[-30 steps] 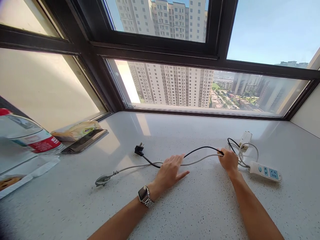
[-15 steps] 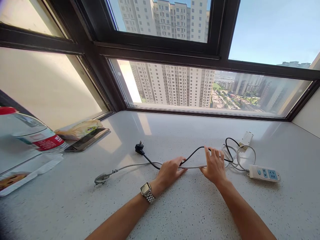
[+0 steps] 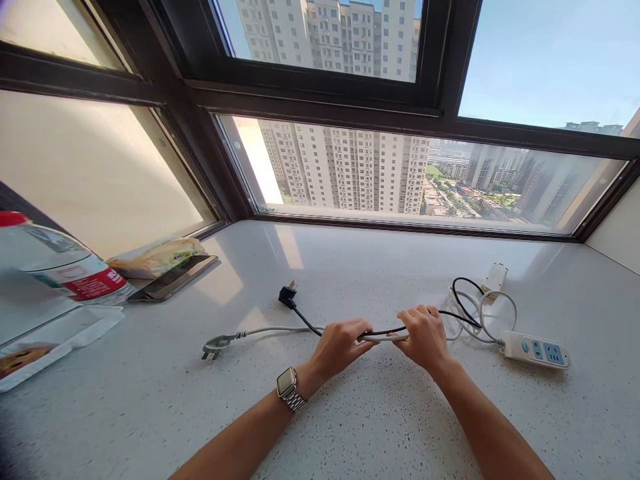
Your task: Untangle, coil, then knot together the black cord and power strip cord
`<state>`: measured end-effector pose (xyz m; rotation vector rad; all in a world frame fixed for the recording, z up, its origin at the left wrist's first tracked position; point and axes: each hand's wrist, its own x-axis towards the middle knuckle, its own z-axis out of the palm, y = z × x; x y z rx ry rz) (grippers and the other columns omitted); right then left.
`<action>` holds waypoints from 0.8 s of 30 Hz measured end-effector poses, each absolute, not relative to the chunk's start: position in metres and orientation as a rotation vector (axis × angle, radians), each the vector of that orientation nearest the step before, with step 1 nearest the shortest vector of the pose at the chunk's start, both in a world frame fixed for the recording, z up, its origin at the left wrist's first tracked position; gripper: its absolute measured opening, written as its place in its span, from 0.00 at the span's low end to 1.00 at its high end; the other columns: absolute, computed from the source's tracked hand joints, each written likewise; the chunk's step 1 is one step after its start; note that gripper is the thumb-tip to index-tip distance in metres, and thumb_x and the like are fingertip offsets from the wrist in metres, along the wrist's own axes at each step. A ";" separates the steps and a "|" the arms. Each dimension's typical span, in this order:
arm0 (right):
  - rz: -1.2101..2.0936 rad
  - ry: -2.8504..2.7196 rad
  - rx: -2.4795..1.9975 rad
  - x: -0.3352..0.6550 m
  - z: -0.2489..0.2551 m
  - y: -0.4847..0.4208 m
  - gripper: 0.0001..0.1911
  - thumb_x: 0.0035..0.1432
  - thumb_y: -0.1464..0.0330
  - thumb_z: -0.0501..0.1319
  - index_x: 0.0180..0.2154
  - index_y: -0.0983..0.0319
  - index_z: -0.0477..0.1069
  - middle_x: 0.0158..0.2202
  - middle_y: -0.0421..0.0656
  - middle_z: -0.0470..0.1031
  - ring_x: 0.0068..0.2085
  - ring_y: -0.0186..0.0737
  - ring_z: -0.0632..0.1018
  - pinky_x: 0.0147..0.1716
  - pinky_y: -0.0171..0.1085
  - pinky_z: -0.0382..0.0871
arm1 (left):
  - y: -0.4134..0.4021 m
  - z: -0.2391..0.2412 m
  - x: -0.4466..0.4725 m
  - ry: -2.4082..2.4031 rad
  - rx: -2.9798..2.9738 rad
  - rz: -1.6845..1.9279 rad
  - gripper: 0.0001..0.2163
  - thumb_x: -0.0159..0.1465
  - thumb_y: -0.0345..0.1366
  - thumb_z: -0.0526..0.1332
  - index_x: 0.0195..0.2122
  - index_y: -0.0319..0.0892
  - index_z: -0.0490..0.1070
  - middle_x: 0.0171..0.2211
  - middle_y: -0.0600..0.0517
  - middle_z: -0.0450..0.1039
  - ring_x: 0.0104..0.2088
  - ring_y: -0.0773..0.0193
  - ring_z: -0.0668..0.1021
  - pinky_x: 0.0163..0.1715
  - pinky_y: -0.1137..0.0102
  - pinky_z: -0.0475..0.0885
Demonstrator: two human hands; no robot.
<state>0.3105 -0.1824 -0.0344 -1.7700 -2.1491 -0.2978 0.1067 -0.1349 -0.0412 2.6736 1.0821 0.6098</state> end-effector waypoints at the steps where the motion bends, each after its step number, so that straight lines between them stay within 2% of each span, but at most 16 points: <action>1: -0.273 -2.161 -1.806 0.311 -0.033 -0.182 0.19 0.60 0.52 0.56 0.35 0.61 0.74 0.31 0.46 0.76 0.35 0.43 0.73 0.38 0.40 0.56 | -0.134 -0.041 0.106 1.093 2.674 0.603 0.11 0.63 0.45 0.59 0.33 0.42 0.73 0.29 0.52 0.76 0.28 0.65 0.75 0.24 0.72 0.57; 5: -0.172 -2.175 -1.963 0.316 -0.028 -0.183 0.25 0.62 0.49 0.52 0.27 0.61 0.71 0.26 0.45 0.74 0.29 0.40 0.71 0.33 0.38 0.55 | -0.128 -0.037 0.099 1.206 2.639 0.536 0.18 0.63 0.51 0.56 0.31 0.41 0.73 0.26 0.51 0.75 0.24 0.64 0.73 0.22 0.72 0.53; 9: -0.125 -2.102 -2.039 0.331 -0.023 -0.185 0.31 0.63 0.46 0.43 0.24 0.62 0.68 0.22 0.43 0.71 0.22 0.35 0.66 0.28 0.36 0.52 | -0.116 -0.031 0.086 1.327 2.585 0.543 0.25 0.62 0.58 0.51 0.25 0.39 0.70 0.20 0.50 0.70 0.21 0.64 0.69 0.22 0.72 0.51; 14: 0.285 -1.953 -2.061 0.346 -0.027 -0.183 0.35 0.59 0.41 0.43 0.18 0.61 0.60 0.17 0.41 0.65 0.17 0.31 0.59 0.21 0.34 0.46 | -0.104 -0.031 0.074 1.424 2.426 0.739 0.27 0.59 0.61 0.51 0.19 0.41 0.61 0.18 0.52 0.64 0.19 0.67 0.63 0.21 0.72 0.49; 19: 0.750 -1.778 -1.770 0.348 -0.030 -0.181 0.33 0.53 0.38 0.48 0.17 0.60 0.55 0.15 0.36 0.53 0.17 0.29 0.54 0.19 0.33 0.45 | -0.104 -0.032 0.080 1.311 2.063 0.921 0.27 0.54 0.61 0.56 0.16 0.41 0.53 0.14 0.56 0.52 0.18 0.71 0.55 0.20 0.72 0.46; 21: 0.815 -1.694 -1.571 0.346 -0.029 -0.181 0.33 0.51 0.38 0.50 0.17 0.60 0.54 0.15 0.35 0.51 0.18 0.29 0.53 0.19 0.32 0.45 | -0.109 -0.029 0.087 1.171 1.823 1.018 0.28 0.52 0.61 0.58 0.15 0.42 0.52 0.14 0.58 0.48 0.17 0.73 0.52 0.19 0.73 0.45; 24: 0.833 -1.531 -1.345 0.342 -0.032 -0.179 0.34 0.54 0.38 0.46 0.16 0.60 0.54 0.15 0.35 0.49 0.18 0.29 0.52 0.18 0.33 0.46 | -0.124 -0.022 0.101 0.923 1.427 1.092 0.29 0.48 0.61 0.62 0.15 0.42 0.49 0.13 0.60 0.44 0.16 0.76 0.48 0.17 0.74 0.44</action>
